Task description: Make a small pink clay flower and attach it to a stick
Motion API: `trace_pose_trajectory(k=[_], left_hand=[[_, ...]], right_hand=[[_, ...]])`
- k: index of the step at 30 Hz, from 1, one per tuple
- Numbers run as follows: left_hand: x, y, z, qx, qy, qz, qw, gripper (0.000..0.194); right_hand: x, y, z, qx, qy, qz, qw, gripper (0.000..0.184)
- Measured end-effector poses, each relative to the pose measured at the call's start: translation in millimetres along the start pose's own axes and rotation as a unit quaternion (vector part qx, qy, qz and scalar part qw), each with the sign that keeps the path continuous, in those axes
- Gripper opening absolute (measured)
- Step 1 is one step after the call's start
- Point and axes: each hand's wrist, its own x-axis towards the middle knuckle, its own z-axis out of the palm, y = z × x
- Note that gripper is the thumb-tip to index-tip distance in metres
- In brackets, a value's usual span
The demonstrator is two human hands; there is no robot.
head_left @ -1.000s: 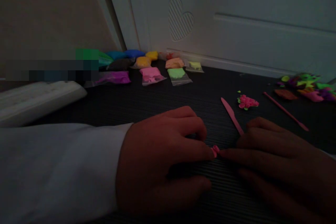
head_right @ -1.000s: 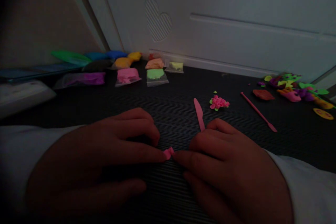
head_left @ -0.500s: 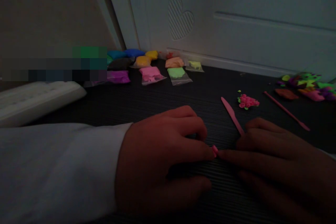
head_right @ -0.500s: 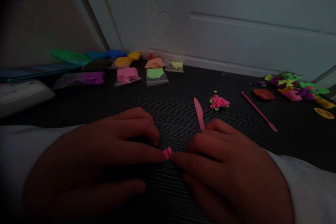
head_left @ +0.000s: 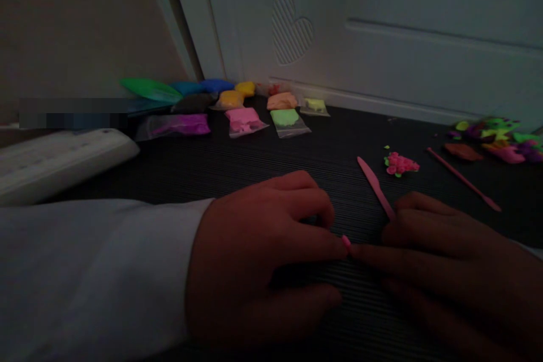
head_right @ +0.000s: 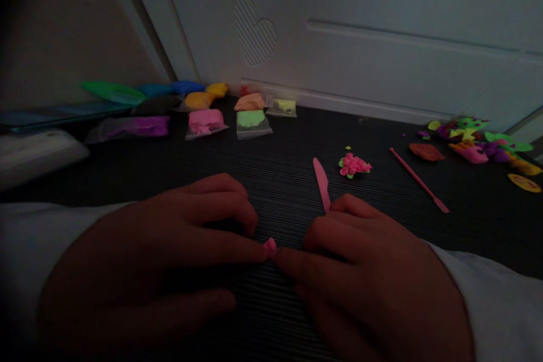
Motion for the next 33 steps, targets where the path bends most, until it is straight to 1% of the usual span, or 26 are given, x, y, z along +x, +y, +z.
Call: trace_pose_trajectory(k=[7,16,21,28,33], left_hand=[[-0.9,1.9,-1.8,0.006,0.023,-0.007,1.0,0.011],[-1.4,-0.5,-1.9,-0.007,0.008,-0.005,1.0,0.013],[-1.4,-1.0,-1.8,-0.012,0.013,-0.002,1.0,0.012],[-1.4,-1.1,-1.3,-0.014,0.01,-0.005,1.0,0.012],[-1.1,0.1,-1.6,-0.014,0.004,-0.005,1.0,0.011]], right_hand=[[-0.1,1.1,0.7,-0.004,-0.009,0.004,1.0,0.037],[-1.7,-1.4,-0.6,-0.007,-0.006,0.006,1.0,0.036],[1.6,-0.1,-0.7,-0.011,-0.011,-0.004,1.0,0.038],[1.7,-0.8,-1.6,-0.03,-0.017,0.0,0.999,0.039],[2.3,2.6,-1.8,-0.036,-0.016,-0.048,0.998,0.04]])
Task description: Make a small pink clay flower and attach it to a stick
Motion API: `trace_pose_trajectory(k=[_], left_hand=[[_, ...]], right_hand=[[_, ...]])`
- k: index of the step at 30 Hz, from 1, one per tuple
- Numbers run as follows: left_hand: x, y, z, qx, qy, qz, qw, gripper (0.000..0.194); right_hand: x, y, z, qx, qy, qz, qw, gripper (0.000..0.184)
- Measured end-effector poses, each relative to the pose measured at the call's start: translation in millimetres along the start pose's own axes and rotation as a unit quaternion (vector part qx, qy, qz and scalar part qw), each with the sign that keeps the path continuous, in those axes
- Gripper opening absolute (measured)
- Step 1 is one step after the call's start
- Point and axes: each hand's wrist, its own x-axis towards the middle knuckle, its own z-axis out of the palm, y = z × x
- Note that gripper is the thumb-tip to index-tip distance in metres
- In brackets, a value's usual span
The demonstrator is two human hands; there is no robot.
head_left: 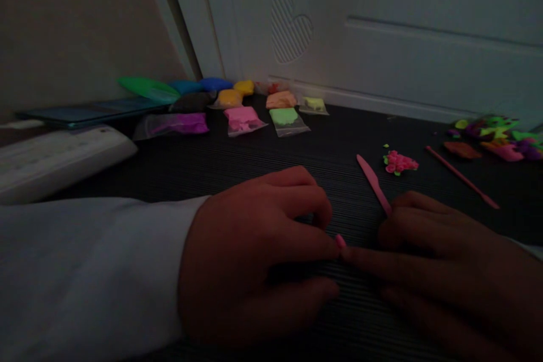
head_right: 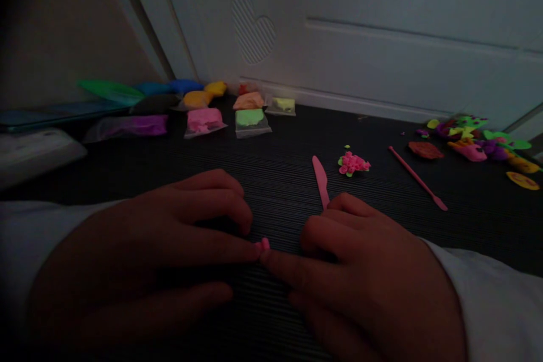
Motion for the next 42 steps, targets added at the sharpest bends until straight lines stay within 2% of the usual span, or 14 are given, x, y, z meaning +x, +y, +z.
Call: trace_pose_trajectory(k=[5,7,18,25,33,42], left_hand=[[-0.4,3.1,-0.7,0.008,0.004,-0.018,1.0,0.011],[-0.4,3.8,-1.0,0.009,0.005,-0.018,1.0,0.011],[0.3,2.9,0.5,0.013,0.011,-0.016,1.0,0.01],[-0.5,0.6,-1.6,0.005,0.021,-0.001,1.0,0.016],[0.2,-0.8,0.5,0.01,0.023,0.009,1.0,0.014],[-0.7,-1.7,0.9,0.004,0.022,0.012,1.0,0.014]], right_hand=[[-2.1,-2.1,3.4,0.039,0.095,0.028,0.994,0.028],[-2.6,-2.8,4.2,0.039,0.112,0.031,0.992,0.026],[-0.4,-4.0,1.3,0.027,0.041,0.039,0.998,0.031],[-1.0,-5.2,0.5,0.025,0.034,0.039,0.998,0.033],[-0.2,-5.5,3.1,0.016,0.035,0.046,0.998,0.032],[3.2,-7.2,3.9,-0.001,0.047,0.013,0.999,0.033]])
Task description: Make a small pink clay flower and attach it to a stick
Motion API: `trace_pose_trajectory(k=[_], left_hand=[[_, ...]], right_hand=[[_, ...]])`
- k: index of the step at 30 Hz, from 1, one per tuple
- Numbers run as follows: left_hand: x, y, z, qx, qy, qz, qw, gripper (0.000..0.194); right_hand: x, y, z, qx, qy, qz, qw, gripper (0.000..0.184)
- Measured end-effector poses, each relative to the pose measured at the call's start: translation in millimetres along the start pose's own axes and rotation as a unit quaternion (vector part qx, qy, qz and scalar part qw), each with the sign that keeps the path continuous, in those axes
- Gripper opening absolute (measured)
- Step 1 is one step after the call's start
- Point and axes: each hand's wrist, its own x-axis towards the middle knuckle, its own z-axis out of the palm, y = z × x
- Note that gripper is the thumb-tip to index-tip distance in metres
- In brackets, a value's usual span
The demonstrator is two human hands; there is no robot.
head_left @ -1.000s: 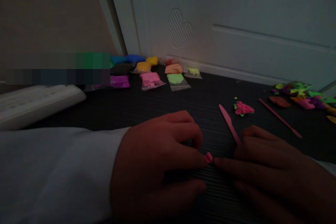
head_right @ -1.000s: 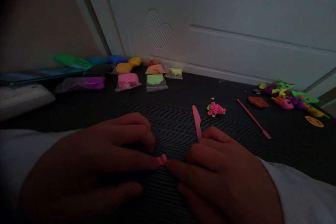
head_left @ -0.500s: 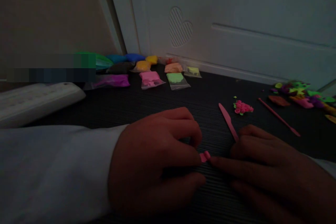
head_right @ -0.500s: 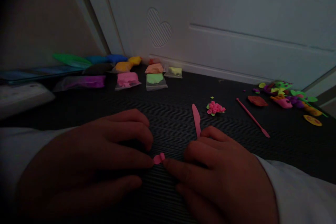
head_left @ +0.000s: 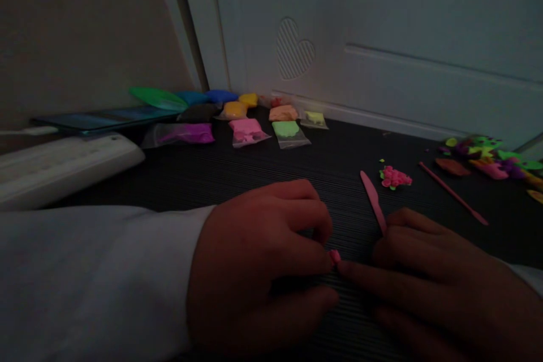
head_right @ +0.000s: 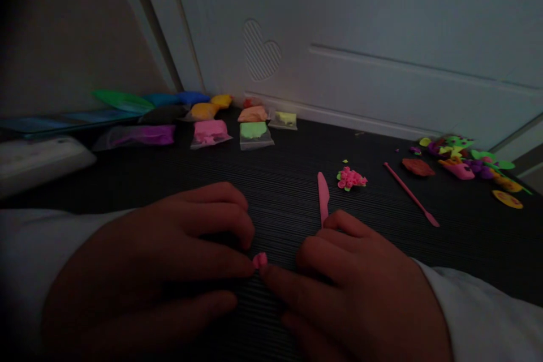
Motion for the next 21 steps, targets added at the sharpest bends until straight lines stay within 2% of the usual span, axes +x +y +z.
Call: trace_pose_trajectory(k=[7,13,21], left_hand=[[0,2,-0.3,0.002,-0.004,0.001,1.0,0.015],[-1,5,-7.3,0.024,0.029,-0.048,0.998,0.02],[2,-5,-4.2,0.03,0.019,-0.085,0.996,0.016]], right_hand=[[1,0,-1,0.0,-0.011,-0.006,1.0,0.037],[1,1,0,0.001,-0.021,-0.009,1.0,0.036],[1,1,0,0.0,-0.021,-0.015,1.0,0.04]])
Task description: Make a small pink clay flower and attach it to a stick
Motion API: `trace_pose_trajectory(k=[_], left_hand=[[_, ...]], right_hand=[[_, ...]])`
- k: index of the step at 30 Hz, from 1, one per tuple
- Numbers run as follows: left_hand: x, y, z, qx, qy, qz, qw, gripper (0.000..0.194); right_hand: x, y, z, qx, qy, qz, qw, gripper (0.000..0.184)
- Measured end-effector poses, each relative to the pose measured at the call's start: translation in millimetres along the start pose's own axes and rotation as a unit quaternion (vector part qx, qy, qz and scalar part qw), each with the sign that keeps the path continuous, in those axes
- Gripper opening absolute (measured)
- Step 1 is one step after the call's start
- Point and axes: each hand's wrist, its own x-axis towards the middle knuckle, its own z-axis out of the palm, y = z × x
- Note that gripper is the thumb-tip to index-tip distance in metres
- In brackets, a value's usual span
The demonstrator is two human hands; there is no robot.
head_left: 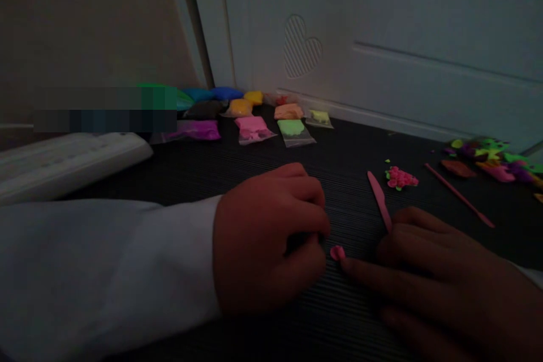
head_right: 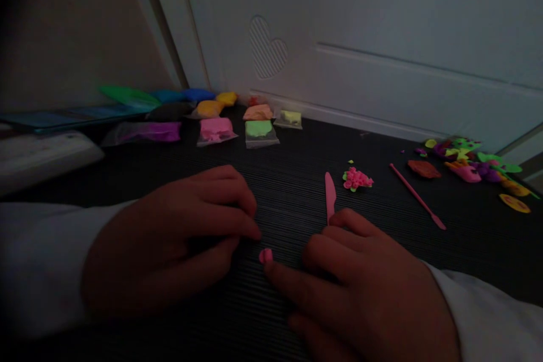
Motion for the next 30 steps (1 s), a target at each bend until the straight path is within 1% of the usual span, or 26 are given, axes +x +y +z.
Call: trace_pose_trajectory(k=[5,11,14,17,22,30], left_hand=[[1,-5,7.1,0.002,0.008,-0.002,1.0,0.023],[1,-4,6.7,0.001,0.007,-0.001,1.0,0.021],[1,-3,6.0,0.0,0.008,-0.001,1.0,0.019],[1,-3,5.5,-0.003,0.012,0.0,1.0,0.017],[1,-1,4.5,-0.01,0.038,-0.004,0.999,0.017],[0,1,3.8,-0.013,0.077,-0.019,0.997,0.019]], right_hand=[[2,-2,0,0.001,0.006,0.014,1.0,0.041],[6,-4,2,-0.001,0.019,0.018,1.0,0.035],[6,-5,1,-0.009,0.005,0.016,1.0,0.034],[8,-6,-1,-0.018,-0.011,0.016,1.0,0.037],[14,-9,-4,-0.029,-0.044,0.031,0.998,0.037],[18,-11,-5,0.013,-0.073,0.021,0.997,0.041]])
